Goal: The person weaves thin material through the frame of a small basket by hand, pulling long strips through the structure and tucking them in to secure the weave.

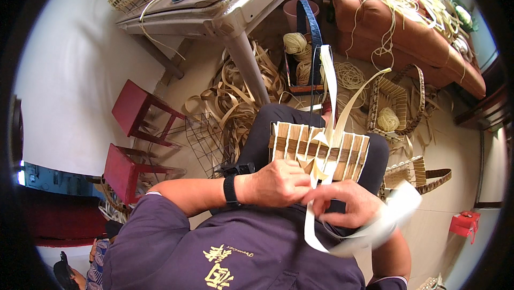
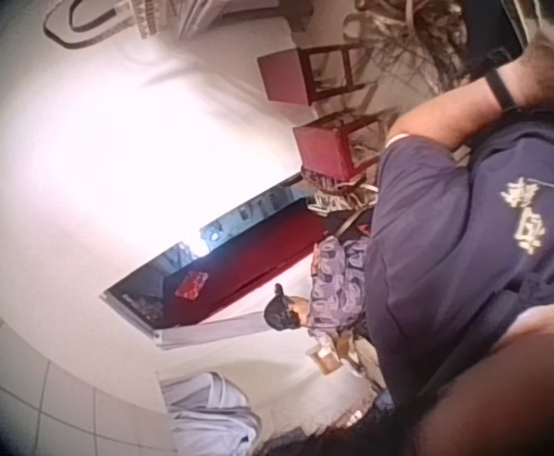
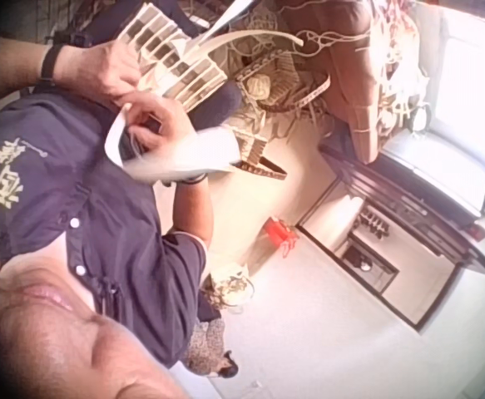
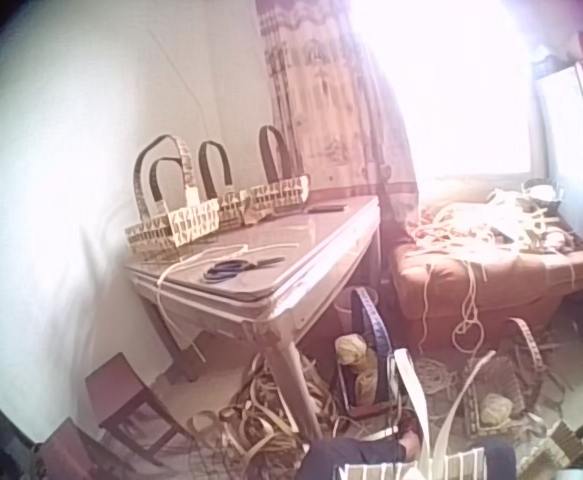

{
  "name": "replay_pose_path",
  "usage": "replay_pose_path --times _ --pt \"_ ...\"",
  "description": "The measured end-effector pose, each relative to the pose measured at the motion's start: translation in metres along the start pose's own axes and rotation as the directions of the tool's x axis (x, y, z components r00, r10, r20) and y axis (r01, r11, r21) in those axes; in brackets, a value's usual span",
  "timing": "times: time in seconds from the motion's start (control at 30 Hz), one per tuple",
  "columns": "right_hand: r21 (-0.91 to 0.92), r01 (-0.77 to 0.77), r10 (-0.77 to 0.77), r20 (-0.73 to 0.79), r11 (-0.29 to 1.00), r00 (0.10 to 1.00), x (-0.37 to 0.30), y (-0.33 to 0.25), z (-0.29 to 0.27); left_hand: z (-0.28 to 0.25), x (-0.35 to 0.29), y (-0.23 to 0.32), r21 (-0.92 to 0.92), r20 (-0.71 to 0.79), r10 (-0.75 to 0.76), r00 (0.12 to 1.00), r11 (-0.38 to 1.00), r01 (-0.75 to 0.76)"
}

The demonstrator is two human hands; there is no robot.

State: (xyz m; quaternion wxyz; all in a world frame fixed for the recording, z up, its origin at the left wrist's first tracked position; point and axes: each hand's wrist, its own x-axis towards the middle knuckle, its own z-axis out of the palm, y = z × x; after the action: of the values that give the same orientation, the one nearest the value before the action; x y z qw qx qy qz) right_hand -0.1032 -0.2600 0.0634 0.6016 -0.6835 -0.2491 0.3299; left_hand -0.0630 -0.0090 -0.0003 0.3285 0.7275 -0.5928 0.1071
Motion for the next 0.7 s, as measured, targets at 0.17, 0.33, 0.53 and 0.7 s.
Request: replay_pose_path --times 0.17,0.33,0.53,0.7 --pt "0.076 0.083 -0.076 -0.098 0.994 0.992 -0.006 0.010 0.009 -0.022 0.011 0.031 -0.352 0.000 -0.114 0.993 0.930 0.107" --pt "-0.211 0.042 -0.062 -0.088 0.977 0.994 0.001 0.014 0.006 -0.042 0.027 0.057 -0.442 0.015 -0.012 1.000 0.897 0.018" --pt "-0.815 0.111 -0.156 0.026 0.568 0.987 0.008 0.029 0.017 -0.071 0.073 0.052 -0.778 0.068 0.174 0.982 0.625 -0.057" --pt "-0.584 0.334 -0.157 0.332 0.740 0.930 0.018 0.019 0.026 -0.045 0.111 -0.060 0.051 -0.017 -0.436 0.900 0.898 0.437"
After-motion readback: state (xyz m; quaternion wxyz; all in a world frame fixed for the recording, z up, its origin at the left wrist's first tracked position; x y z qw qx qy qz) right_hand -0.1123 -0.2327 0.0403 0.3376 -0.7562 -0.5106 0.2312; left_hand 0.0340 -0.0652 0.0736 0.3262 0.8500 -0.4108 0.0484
